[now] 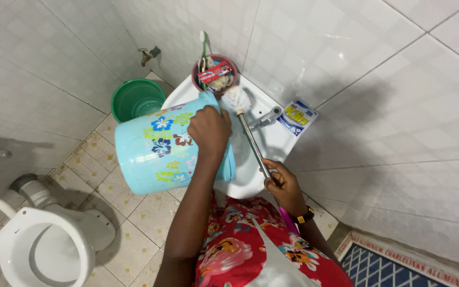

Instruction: The person rinses a bucket by pouring water into it and scrubbing it with a brush before pouring the water into a sink.

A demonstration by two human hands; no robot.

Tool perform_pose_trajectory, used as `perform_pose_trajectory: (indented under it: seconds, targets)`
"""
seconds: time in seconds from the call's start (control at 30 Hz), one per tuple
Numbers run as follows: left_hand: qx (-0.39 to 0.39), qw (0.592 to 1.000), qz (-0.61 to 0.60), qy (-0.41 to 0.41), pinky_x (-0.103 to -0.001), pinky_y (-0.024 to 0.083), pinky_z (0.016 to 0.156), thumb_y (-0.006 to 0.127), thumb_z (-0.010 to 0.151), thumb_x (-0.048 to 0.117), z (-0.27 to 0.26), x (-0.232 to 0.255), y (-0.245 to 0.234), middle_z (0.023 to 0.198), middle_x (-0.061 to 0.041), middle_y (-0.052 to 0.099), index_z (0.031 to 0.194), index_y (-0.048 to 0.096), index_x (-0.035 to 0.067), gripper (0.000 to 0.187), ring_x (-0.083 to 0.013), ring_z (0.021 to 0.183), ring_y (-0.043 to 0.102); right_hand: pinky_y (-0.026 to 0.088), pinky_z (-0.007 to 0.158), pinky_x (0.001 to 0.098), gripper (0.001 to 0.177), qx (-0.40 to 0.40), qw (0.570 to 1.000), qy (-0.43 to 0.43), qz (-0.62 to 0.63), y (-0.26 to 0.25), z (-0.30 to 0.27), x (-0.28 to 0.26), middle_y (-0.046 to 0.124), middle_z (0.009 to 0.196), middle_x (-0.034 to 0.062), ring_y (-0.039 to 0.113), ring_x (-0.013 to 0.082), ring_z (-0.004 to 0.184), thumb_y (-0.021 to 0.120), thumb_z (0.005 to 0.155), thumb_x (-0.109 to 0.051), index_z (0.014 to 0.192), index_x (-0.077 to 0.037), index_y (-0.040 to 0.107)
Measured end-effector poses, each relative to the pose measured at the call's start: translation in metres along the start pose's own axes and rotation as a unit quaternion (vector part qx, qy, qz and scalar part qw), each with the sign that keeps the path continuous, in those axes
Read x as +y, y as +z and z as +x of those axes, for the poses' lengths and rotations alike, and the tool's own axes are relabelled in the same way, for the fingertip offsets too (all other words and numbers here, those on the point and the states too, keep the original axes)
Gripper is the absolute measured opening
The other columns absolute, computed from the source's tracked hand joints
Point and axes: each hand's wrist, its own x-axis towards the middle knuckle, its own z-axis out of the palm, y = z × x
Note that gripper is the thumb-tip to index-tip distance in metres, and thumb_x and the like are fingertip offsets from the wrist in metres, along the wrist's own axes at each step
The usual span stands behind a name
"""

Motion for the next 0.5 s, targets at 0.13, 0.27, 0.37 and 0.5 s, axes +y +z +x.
perform_pose_trajectory:
  seconds: [0.13,0.27,0.37,0.5]
  targets:
    - [-0.008,1.0,-0.009,-0.001,-0.047,0.057,0.053,0.073,0.084,0.03,-0.002,0.007,0.007,0.067,-0.018,0.07,0.066,0.069,0.006,0.03,-0.0365,0.06,0.071,0.049,0.063,0.0208,0.06,-0.007,1.0,0.0,0.019,0.0,0.007,0.005,0.068,0.12,0.009,0.058,0.0041,0.074,0.053,0.088,0.014,0.146,-0.004,0.051]
    - [0.004,1.0,-0.001,0.007,-0.046,0.056,0.05,0.073,0.084,0.029,0.0,0.005,0.011,0.066,-0.017,0.07,0.065,0.068,0.007,0.029,-0.0355,0.058,0.071,0.048,0.061,0.0216,0.06,-0.017,0.999,-0.004,0.034,0.001,0.015,0.009,0.066,0.122,0.0101,0.06,0.0054,0.075,0.052,0.089,0.014,0.146,-0.003,0.051]
    - [0.02,1.0,0.001,0.016,-0.045,0.055,0.049,0.073,0.084,0.027,0.001,0.007,0.014,0.066,-0.017,0.07,0.065,0.068,0.007,0.028,-0.0349,0.058,0.071,0.05,0.061,0.022,0.059,-0.028,0.999,-0.017,0.029,0.001,0.02,0.011,0.065,0.122,0.0105,0.061,0.0062,0.075,0.053,0.089,0.014,0.146,-0.003,0.051]
    - [0.016,1.0,-0.004,0.016,-0.045,0.055,0.048,0.074,0.082,0.028,-0.002,0.007,0.014,0.064,-0.017,0.069,0.064,0.067,0.006,0.029,-0.0346,0.056,0.07,0.049,0.06,0.0217,0.06,-0.026,0.999,-0.013,0.023,0.002,0.025,0.012,0.067,0.122,0.011,0.061,0.0064,0.074,0.052,0.089,0.014,0.147,-0.003,0.05]
